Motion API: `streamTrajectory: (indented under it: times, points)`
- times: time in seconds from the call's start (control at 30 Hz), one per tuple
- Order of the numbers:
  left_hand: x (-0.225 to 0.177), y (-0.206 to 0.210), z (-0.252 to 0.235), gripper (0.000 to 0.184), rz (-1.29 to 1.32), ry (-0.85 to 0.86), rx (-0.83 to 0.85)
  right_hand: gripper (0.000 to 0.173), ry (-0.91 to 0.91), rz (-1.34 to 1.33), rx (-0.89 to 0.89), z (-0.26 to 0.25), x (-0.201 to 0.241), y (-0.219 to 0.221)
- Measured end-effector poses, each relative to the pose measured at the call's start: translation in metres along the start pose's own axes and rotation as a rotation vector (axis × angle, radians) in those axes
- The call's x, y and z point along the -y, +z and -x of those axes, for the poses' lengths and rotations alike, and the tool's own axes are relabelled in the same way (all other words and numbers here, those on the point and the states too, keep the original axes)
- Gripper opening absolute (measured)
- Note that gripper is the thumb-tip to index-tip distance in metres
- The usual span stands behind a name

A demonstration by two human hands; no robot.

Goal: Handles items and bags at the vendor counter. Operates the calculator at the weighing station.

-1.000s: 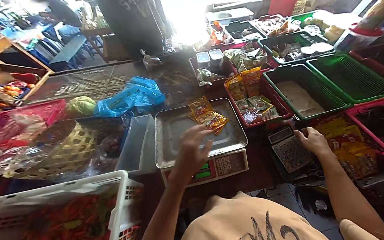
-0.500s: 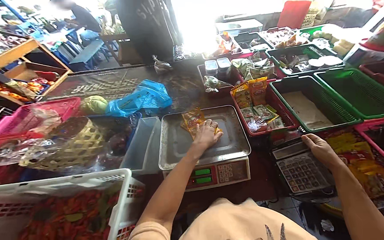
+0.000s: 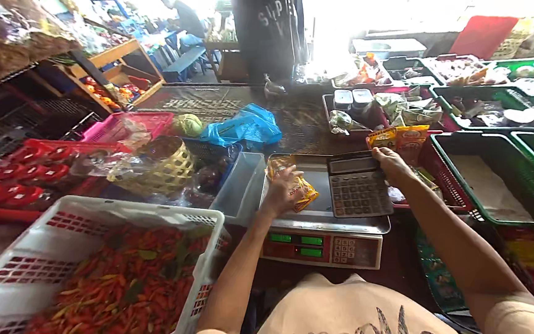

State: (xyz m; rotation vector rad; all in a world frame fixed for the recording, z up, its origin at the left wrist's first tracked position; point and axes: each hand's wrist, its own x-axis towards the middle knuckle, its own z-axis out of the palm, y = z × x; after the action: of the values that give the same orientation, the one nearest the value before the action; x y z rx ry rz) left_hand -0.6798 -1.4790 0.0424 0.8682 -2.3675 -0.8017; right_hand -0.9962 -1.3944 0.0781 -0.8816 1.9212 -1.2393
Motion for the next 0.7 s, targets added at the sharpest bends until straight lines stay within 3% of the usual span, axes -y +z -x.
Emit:
streamTrajectory:
  times: [0.1,0.23,0.27,0.37,0.43,0.47,0.57,0.7]
  points:
    - [0.006,-0.046,0.008,0.03,-0.022,-0.027,-0.213,0.043,0.063,0.053,0.048,-0.023,0.0,0.031]
    - [0.032,-0.114,0.007,0.029,-0.07,-0.24,-0.38,0.048,0.1,0.34,0.036,-0.035,0.003,0.039]
    - [0.036,-0.129,0.006,0.029,-0.082,-0.337,-0.372,0.048,0.065,0.456,0.019,-0.029,0.004,0.04]
    - [0.052,-0.161,-0.004,0.03,-0.097,-0.514,-0.38,0.04,-0.259,0.717,-0.077,0.002,0.016,0.058]
    - [0.068,-0.172,-0.016,0.028,-0.136,-0.546,-0.387,0.046,-0.415,0.786,-0.008,0.023,0.042,0.098]
    - [0.08,-0.174,-0.024,0.028,-0.163,-0.555,-0.379,0.052,-0.393,0.801,0.082,0.033,0.052,0.127]
    - [0.113,-0.174,-0.05,0.03,-0.235,-0.625,-0.37,0.094,-0.118,0.867,0.361,0.039,0.065,0.201]
    - [0.14,-0.17,-0.086,0.038,-0.297,-0.705,-0.477,0.109,-0.035,0.666,0.341,0.018,0.068,0.211]
